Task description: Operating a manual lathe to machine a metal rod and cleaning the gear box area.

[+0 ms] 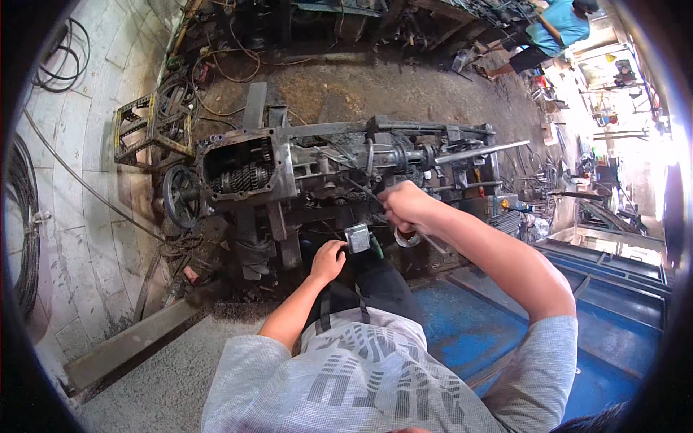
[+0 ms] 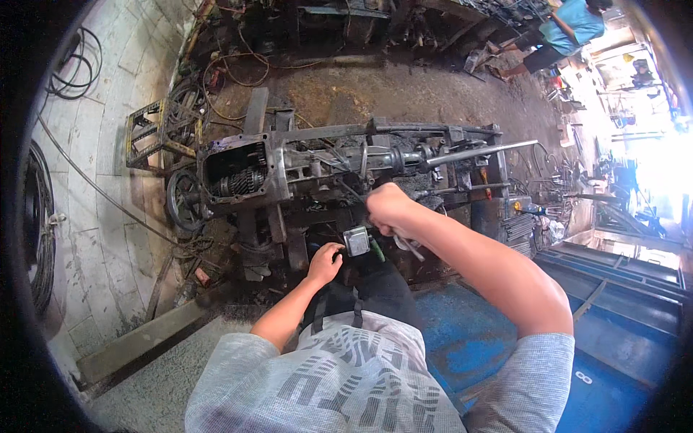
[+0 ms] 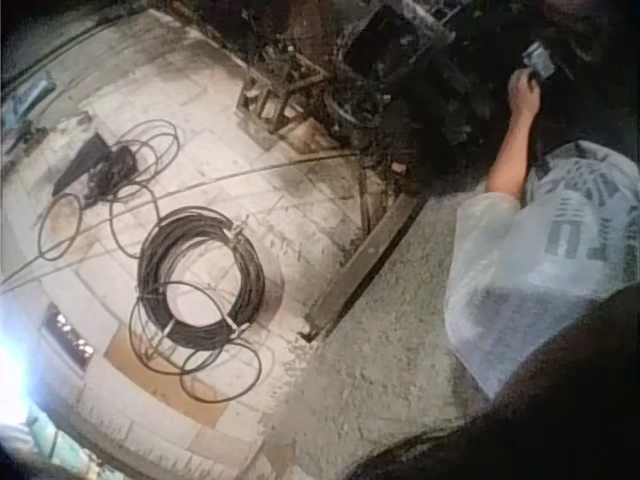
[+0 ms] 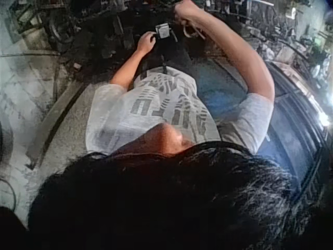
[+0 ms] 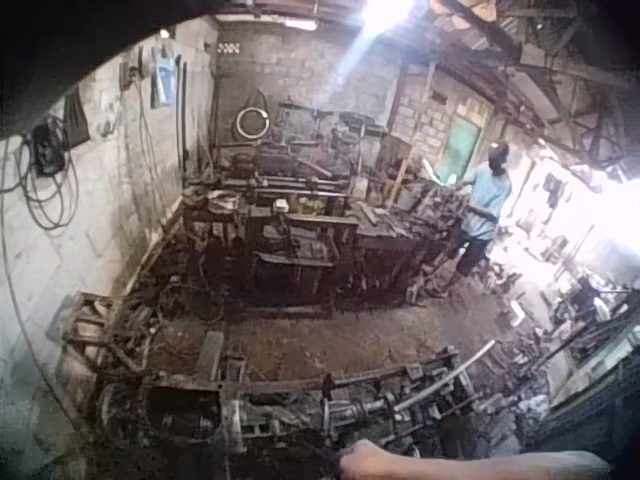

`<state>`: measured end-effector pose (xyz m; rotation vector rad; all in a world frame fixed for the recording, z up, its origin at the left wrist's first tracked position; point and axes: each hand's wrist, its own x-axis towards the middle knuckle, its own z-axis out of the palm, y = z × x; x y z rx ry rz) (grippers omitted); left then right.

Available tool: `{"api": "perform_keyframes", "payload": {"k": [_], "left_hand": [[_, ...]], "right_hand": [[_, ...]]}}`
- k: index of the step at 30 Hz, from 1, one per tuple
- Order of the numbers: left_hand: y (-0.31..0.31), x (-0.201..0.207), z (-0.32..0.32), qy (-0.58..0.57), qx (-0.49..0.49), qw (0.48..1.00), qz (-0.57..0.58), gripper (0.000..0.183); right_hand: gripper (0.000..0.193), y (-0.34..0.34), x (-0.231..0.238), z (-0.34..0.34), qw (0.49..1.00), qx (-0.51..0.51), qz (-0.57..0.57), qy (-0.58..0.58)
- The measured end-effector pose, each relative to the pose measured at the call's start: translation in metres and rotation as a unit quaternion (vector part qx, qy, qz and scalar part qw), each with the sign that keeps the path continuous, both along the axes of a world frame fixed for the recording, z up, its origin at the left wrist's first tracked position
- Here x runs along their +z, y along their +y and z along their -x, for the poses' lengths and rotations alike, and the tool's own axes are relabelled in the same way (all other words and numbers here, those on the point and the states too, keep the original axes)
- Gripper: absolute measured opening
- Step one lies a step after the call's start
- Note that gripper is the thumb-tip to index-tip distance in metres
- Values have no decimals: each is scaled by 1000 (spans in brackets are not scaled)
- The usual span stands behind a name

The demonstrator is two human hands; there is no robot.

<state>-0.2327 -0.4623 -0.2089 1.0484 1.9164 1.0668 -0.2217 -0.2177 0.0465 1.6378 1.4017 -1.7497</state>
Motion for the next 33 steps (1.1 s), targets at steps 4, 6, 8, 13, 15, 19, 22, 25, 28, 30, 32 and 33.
{"api": "perform_keyframes", "payload": {"k": [4,6,8,13,15,19,22,25,28,30,32,33], "left_hand": [[6,-1,-20,10,-5,1000,12,23],[8,-8,-29,9,-17,1000,-17,21],[8,-17,-39,6,-41,999,-1,21],[18,-45,-64,5,-76,995,59,25],[27,-35,-71,-16,-67,993,96,30],[29,-29,-90,-92,-19,978,185,36],[44,-22,-119,-94,21,964,246,38],[54,-33,-168,-45,76,932,351,46],[67,-48,-204,-77,230,918,315,62],[81,-64,-219,-110,313,895,299,66],[94,-72,-224,-187,426,848,253,75],[94,-80,-226,-231,470,821,226,79]], "right_hand": [[18,-25,-16,2,998,-40,-51,15],[18,-36,-19,6,994,-7,-105,22],[22,-46,-38,3,992,-27,-119,31],[42,-67,-51,-30,954,-235,90,163],[49,-56,-52,-42,947,-212,143,196],[48,-46,-62,-60,922,-188,234,246],[49,-12,-93,-98,931,-29,237,275],[38,56,-89,-164,807,324,-280,407],[19,152,-77,-223,760,282,-427,400],[16,217,-86,-239,671,231,-566,419],[20,268,-74,-246,603,257,-646,392],[30,285,-68,-246,572,288,-675,367]]}}
